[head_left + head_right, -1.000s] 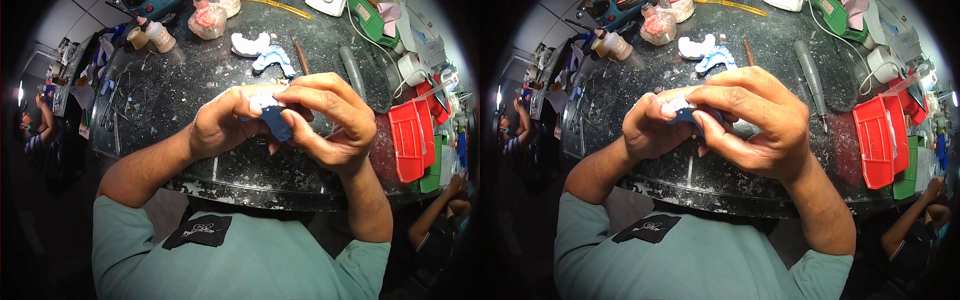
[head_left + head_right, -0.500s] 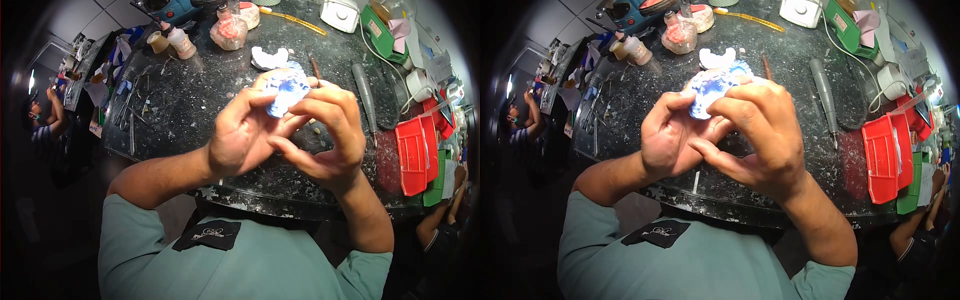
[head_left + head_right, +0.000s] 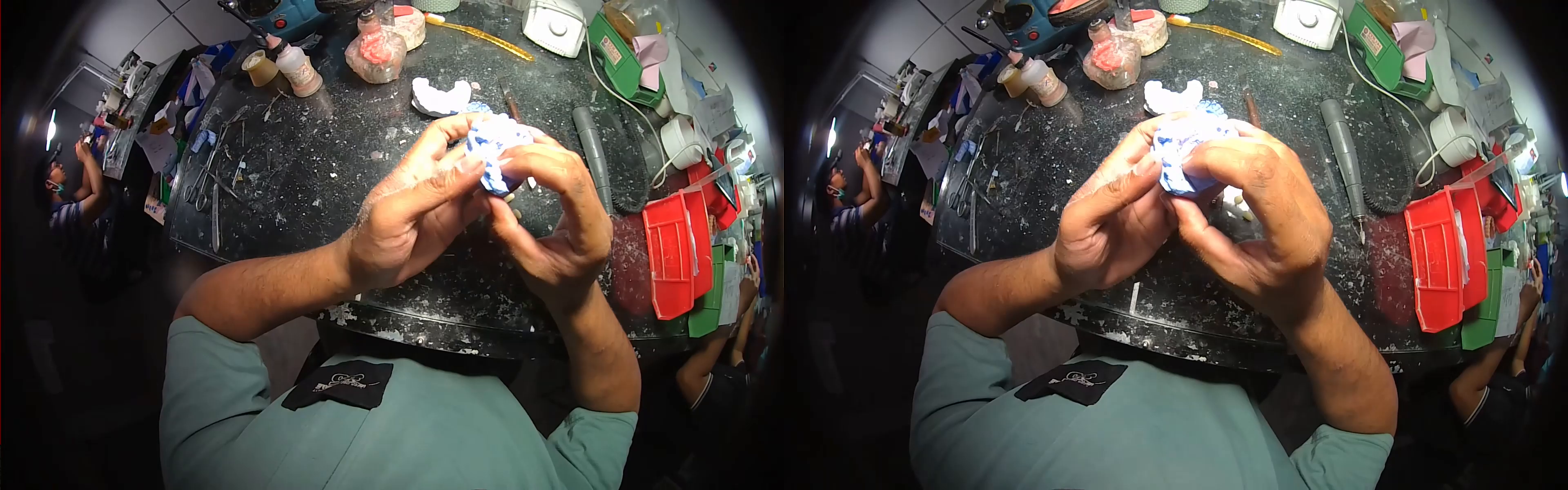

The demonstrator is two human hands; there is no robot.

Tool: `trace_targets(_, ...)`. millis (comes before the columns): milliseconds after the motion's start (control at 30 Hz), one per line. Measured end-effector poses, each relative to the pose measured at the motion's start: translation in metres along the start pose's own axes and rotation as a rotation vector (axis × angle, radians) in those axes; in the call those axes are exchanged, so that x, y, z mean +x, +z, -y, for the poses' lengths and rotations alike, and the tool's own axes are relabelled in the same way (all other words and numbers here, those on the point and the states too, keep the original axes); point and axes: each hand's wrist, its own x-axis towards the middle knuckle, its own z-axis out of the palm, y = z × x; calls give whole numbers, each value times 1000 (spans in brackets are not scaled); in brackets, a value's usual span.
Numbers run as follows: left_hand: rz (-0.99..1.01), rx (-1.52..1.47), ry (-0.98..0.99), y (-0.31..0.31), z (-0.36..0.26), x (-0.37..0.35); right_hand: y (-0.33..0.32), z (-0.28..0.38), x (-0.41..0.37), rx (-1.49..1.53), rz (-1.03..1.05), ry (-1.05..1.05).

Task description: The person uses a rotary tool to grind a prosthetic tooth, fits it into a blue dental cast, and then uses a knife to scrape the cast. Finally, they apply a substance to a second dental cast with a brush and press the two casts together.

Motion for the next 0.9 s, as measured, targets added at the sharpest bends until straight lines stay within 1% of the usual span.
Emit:
trace_targets(33,3,-4,-5,-3,-3,2,-3,-2,3,-5,0,5)
trace_targets(100,-83,-83,-24,-13,-10,6,-13,-2,10,-113,-40,29)
trace_targets(133,-184,-77,28,-11,-15,11,-15,-8,13,7,-132,118)
trace_targets(167,-260,-65,86,-11,-23,16,-23,-13,15,-79,-147,172)
trace_targets(233,-295,-44,208,-29,-36,23,-37,-28,13,-181,-70,297)
trace_targets(300,-273,-34,280,-45,-46,25,-38,-33,11,-228,-24,377)
trace_targets(333,-292,-17,313,-50,-51,25,-37,-34,10,-242,21,399)
trace_targets(367,-257,-18,342,-58,-57,26,-36,-35,9,-255,67,418)
trace_targets(400,-297,-8,375,-60,-59,28,-33,-37,6,-256,89,402)
trace_targets(433,-337,1,412,-61,-62,29,-28,-37,5,-257,111,464)
trace_targets(500,-198,-127,333,-73,-62,28,-14,-45,10,-419,194,308)
trace_targets(633,-244,-172,261,-75,-48,32,12,-62,29,-694,457,444)
trace_targets(667,-259,-175,265,-74,-46,33,16,-66,36,-670,495,534)
trace_targets(700,-254,-186,258,-72,-45,33,16,-69,40,-681,486,525)
trace_targets(767,-231,-177,275,-68,-45,33,17,-76,46,-473,476,679)
trace_targets(800,-278,-186,267,-63,-47,34,17,-79,48,-335,387,765)
trace_targets(833,-271,-190,274,-60,-49,33,9,-83,52,-174,362,805)
trace_targets(900,-275,-137,253,-60,-50,32,-6,-82,52,260,74,741)
